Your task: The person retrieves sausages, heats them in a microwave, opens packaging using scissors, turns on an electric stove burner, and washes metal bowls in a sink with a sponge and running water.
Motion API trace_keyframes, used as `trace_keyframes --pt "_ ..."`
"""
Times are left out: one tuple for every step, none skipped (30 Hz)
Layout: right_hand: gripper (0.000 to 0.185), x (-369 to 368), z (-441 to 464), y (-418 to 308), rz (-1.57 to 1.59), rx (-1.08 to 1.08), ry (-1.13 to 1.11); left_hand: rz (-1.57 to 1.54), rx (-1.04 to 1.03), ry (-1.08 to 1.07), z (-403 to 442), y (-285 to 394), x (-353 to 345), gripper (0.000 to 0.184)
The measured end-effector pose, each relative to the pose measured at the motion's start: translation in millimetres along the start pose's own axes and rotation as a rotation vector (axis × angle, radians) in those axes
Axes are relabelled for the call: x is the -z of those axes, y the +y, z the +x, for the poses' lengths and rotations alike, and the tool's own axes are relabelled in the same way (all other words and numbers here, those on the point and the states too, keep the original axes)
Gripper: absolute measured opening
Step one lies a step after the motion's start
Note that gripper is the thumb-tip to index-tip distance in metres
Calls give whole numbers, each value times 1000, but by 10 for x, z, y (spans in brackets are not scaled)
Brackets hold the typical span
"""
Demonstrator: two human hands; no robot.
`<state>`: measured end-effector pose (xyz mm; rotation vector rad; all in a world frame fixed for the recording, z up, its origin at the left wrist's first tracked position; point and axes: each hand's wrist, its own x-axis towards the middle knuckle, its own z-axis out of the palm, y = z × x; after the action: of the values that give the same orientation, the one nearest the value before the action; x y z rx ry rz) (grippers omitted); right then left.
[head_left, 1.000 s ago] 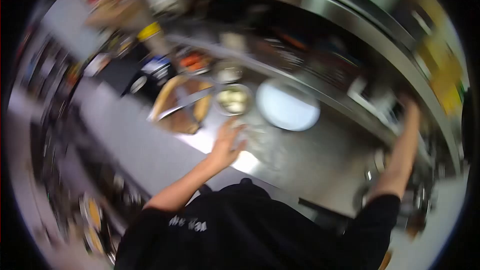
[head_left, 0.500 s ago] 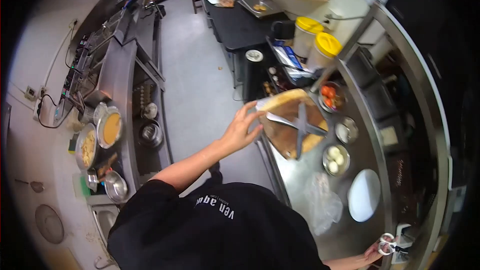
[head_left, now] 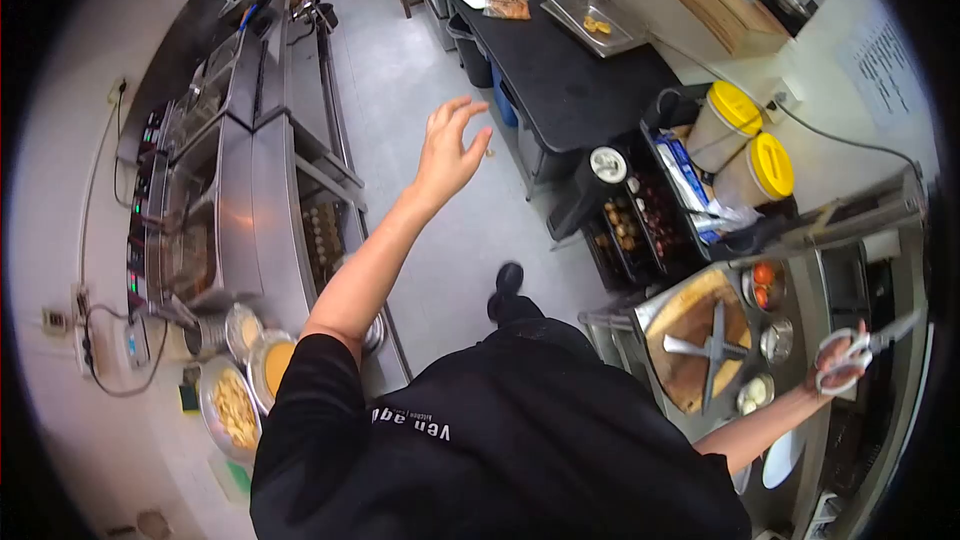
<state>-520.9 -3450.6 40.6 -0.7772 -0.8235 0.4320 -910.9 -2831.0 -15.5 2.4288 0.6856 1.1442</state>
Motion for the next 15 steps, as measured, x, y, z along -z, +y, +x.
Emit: trace_keyframes --pt "105 -321 327 387 -68 -34 47 3 -14 -4 312 -196 -26 34" --pt "115 -753 664 841 -201 -71 125 12 -62 18 635 -383 -61 38" --pt "125 -1217 1022 1275 -338 -129 180 21 -112 42 933 -565 -108 42" --pt "136 -1604 1360 1729 -440 -199 193 26 -132 44 1217 -763 -143 42" --pt "147 -1914 1726 2158 -458 -261 177 44 -139 40 1520 -962 -157 47" --pt "152 -1768 2073 2631 -430 -394 16 60 -143 38 1847 -1140 -185 52" --pt "144 -2031 2441 3052 -262 -488 -15 66 -154 26 2149 -1350 -234 52" --pt "116 -2117 2775 3551 -149 -546 -16 72 -81 -17 2390 -1614 -302 56" --pt "79 -1891 3097 4213 -90 -627 -15 76 -3 -51 2611 -1876 -375 60" --pt "64 -1987 3373 4658 -251 -687 -16 92 35 -78 2823 -2127 -453 64" --pt "50 -2197 3609 5024 -417 -749 -14 88 36 -83 3010 -2375 -520 64" --pt "44 -2465 3852 5340 -488 -846 -19 13 125 -134 3193 -2615 -602 63" --pt "39 -2733 4073 5629 -561 -942 -21 -66 210 -185 3372 -2867 -713 63" --pt "40 -2925 4235 5899 -501 -974 -52 -21 156 -191 3513 -3168 -842 62" --pt "41 -3086 4370 6177 -435 -1008 -81 -28 154 -204 3654 -3388 -958 62"
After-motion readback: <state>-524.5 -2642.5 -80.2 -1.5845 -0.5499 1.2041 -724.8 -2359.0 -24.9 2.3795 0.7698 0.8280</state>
